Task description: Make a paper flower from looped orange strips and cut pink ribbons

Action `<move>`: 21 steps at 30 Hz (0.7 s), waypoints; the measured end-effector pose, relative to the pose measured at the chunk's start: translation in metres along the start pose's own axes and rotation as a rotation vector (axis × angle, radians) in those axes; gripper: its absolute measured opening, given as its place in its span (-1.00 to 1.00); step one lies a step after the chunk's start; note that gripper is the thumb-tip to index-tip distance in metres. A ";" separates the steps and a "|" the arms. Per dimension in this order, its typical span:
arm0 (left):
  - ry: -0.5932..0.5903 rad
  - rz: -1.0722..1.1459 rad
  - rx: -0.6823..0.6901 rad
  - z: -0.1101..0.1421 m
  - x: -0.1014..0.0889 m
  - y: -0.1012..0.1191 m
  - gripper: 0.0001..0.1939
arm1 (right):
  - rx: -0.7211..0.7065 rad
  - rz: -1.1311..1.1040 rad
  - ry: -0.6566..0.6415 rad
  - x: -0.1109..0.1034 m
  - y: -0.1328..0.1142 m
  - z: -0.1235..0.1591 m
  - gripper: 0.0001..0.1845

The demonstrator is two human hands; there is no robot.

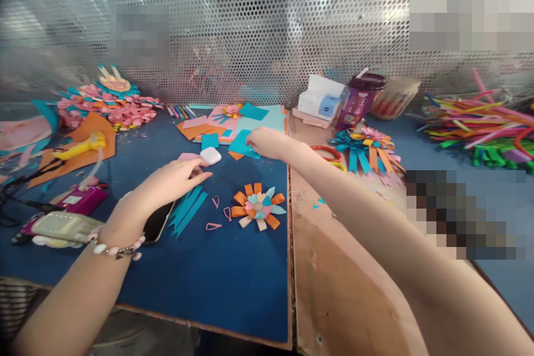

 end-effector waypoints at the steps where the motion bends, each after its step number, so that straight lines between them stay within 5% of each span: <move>1: -0.002 0.006 -0.002 0.000 0.000 0.000 -0.63 | 0.007 -0.006 -0.004 0.000 0.004 0.003 -0.65; 13: -0.028 -0.078 0.013 0.000 0.004 0.004 -0.58 | 0.043 0.163 -0.038 0.022 0.009 -0.007 -0.77; 21: -0.047 -0.108 0.031 0.003 0.007 0.004 -0.53 | 0.017 0.199 -0.079 0.018 -0.002 -0.004 -0.74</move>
Point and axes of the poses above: each hand's wrist, its own z-axis away from the middle knuckle, its own x-axis out of the palm, y = z × x, the point moved 7 cm from there along -z, towards the middle knuckle, and after that the axes turned 9 degrees about x, right-handed, at the moved point
